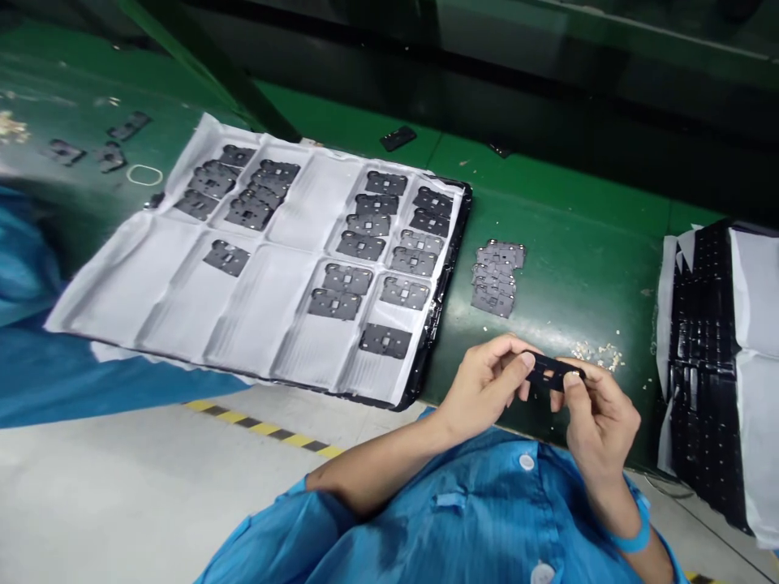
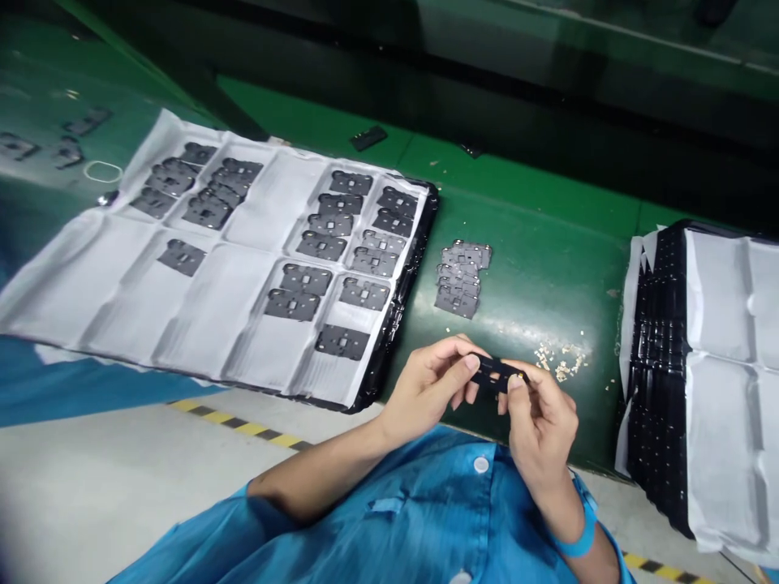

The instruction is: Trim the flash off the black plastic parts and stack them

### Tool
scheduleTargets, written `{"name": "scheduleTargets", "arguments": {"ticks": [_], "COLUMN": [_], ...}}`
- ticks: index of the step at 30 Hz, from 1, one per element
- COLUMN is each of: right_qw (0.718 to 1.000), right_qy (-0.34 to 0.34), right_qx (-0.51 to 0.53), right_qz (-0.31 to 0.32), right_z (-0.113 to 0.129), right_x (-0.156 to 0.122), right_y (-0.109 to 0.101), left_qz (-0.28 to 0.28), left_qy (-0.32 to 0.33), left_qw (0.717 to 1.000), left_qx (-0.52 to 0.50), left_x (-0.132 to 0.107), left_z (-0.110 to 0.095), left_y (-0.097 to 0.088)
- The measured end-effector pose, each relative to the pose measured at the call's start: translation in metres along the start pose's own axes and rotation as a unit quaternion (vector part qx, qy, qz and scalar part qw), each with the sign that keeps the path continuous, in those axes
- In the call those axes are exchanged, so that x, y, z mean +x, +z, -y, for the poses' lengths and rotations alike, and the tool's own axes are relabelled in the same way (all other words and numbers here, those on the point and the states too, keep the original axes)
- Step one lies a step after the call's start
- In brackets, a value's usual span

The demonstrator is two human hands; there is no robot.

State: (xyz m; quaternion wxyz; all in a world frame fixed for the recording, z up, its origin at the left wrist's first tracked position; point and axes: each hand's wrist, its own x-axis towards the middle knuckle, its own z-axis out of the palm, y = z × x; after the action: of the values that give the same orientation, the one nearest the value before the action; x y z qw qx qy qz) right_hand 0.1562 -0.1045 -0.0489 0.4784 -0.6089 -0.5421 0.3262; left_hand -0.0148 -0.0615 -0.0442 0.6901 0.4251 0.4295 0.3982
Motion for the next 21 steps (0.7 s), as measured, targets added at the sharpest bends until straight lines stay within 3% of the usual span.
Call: {"name": "scheduleTargets", "arguments": {"ticks": [8,14,18,21], "right_qw": [1.0,1.0,0.997,0.994], "right_qy": [0.002,0.018,0.061,0.092], "right_qx": [-0.007,0.011,0.043,0.057], "right_qz": [0.023,0.017,0.008,0.034], "right_z": [0.001,0.001,-0.002,-0.003], "right_x": [0.001,0.001,0.002,0.004], "right_y": [-0.003,-0.003,-0.002,-0.004], "left_qz": [-0.023,-0.01,-0.006,0.012], "left_qy": [0.069,0.11,0.093,0.032], "left_qw": [0.997,0.993,0.995,0.999], "left_qx": [0.02,0.033,0.024,-0.01], "left_x": [-0.004,-0.009,-0.013,-0.014], "left_z": [-0.002,-0.002,-0.003,-0.005], "left_y": [0.001,0.0,0.001,-0.001]}}
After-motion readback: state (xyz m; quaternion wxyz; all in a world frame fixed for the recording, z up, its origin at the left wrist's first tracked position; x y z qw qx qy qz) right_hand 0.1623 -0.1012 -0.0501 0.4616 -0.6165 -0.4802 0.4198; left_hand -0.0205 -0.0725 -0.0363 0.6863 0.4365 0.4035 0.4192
